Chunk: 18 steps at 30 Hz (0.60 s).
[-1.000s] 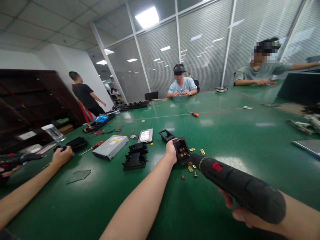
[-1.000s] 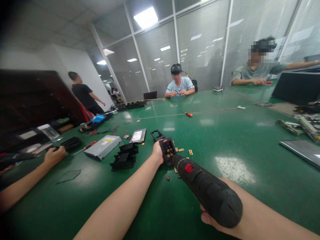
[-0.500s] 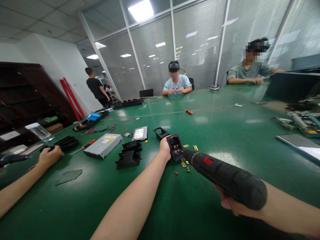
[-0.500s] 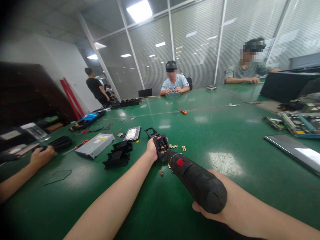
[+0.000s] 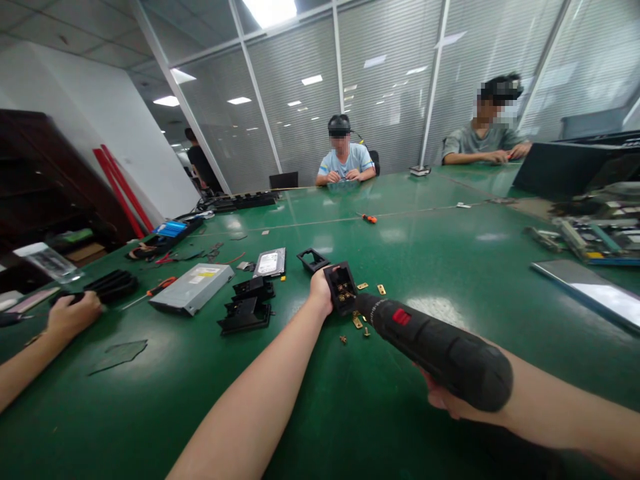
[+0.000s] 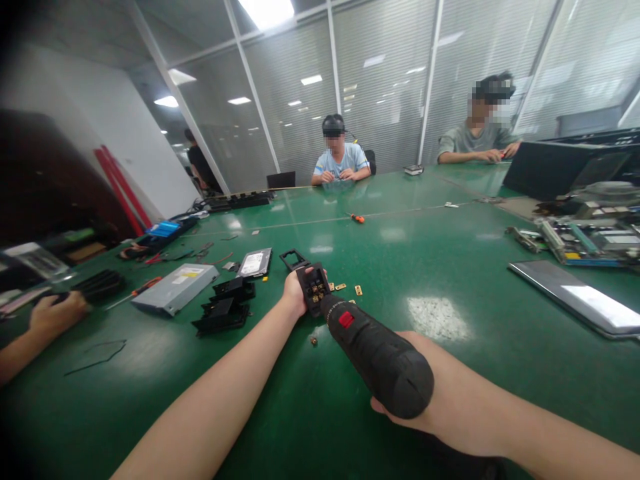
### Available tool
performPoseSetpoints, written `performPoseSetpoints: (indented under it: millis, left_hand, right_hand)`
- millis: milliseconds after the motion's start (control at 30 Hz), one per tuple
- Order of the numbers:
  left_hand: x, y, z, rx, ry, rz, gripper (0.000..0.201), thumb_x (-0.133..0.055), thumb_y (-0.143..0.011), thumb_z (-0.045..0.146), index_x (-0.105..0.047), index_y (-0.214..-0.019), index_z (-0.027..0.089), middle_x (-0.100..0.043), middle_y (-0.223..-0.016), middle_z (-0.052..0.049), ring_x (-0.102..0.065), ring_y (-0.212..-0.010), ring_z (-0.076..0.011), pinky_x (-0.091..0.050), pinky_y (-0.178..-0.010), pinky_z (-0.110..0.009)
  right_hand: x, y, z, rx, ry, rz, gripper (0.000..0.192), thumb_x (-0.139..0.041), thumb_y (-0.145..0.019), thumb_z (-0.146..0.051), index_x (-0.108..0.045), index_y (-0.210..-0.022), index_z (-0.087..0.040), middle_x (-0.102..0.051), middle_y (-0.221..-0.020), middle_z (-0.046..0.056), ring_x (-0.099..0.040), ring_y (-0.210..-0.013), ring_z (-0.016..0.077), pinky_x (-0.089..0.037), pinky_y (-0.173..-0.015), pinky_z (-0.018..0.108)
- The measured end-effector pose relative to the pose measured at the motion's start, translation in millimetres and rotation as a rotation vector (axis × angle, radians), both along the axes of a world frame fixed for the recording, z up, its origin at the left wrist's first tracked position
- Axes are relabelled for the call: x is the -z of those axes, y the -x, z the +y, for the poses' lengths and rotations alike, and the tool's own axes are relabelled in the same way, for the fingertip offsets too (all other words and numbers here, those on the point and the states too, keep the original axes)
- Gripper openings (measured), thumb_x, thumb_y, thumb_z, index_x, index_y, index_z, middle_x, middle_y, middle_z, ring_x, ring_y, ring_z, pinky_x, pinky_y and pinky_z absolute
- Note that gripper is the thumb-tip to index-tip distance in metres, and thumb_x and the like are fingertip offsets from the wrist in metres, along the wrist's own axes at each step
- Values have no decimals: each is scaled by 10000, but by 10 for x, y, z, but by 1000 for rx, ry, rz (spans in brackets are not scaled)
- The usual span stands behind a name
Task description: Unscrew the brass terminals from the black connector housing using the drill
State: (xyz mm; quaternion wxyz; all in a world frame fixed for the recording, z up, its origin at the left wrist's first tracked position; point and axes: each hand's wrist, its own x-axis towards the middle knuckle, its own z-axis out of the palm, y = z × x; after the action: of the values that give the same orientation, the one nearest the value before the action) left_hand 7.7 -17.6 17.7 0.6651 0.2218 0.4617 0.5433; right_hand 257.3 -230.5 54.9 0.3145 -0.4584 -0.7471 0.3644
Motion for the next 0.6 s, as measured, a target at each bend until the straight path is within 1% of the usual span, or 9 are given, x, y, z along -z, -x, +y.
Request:
performPoseSetpoints:
  millis: [33,67,133,233,333,433,533,600]
  left_hand:
    - [3,-2,5,-2,-1,-3,186,-566,-824,276,-697,-755,163,-705,-631,-100,-661,-533,-246,-556,-588,-378]
    - [4,-4,7,-5,-3,-5,181,-569,-818,273,-700,-769,158,-709,-638,-100,-666,-536,-248,-552,-578,-372]
    - [2,-9,7,-13,-6,-10,179,-578,-804,263,-714,-802,148,-717,-652,-98,-669,-541,-248,-558,-585,-372]
    - [0,-10,1,-17,-14,-16,191,-589,-789,249,-733,-842,136,-722,-655,-95,-670,-540,-248,-570,-608,-380]
    - [6,-6,4,-15,-12,-24,199,-588,-787,248,-736,-853,133,-717,-643,-96,-669,-534,-253,-567,-588,-380]
    - [8,-5,16,-33,0,-38,191,-582,-789,244,-729,-845,136,-710,-633,-90,-674,-533,-253,-564,-554,-369]
    - [1,-5,26,-40,3,-59,193,-567,-789,240,-724,-833,137,-704,-624,-84,-667,-520,-238,-569,-532,-352]
    - [-5,1,32,-29,2,-60,201,-563,-784,240,-726,-832,133,-703,-620,-86,-671,-520,-245,-567,-515,-352]
  right_hand:
    - [-52,42,89,6,66,2,164,-805,-820,-355,-723,-933,-270,-750,-806,31,-731,-728,272,-611,-646,402]
    - [-99,77,157,-2,120,8,188,-808,-775,-374,-697,-862,-250,-733,-751,22,-702,-681,250,-591,-622,381]
    - [-172,121,224,14,164,32,218,-775,-749,-401,-683,-851,-233,-736,-756,20,-687,-691,232,-579,-638,357]
    - [-220,119,225,27,170,30,239,-760,-744,-396,-667,-886,-228,-736,-782,14,-678,-705,219,-576,-661,346]
    - [-214,78,239,-44,179,-9,227,-763,-766,-392,-634,-862,-231,-708,-751,0,-658,-661,206,-562,-624,334]
    - [-210,58,287,-90,195,-20,203,-757,-780,-358,-628,-863,-224,-694,-765,1,-642,-669,194,-552,-626,318]
    - [-249,77,319,-114,223,18,205,-761,-757,-329,-598,-823,-224,-660,-743,-7,-592,-652,172,-514,-598,288]
    - [-293,102,328,-150,239,65,213,-762,-727,-309,-573,-778,-226,-642,-721,-8,-558,-646,163,-488,-581,270]
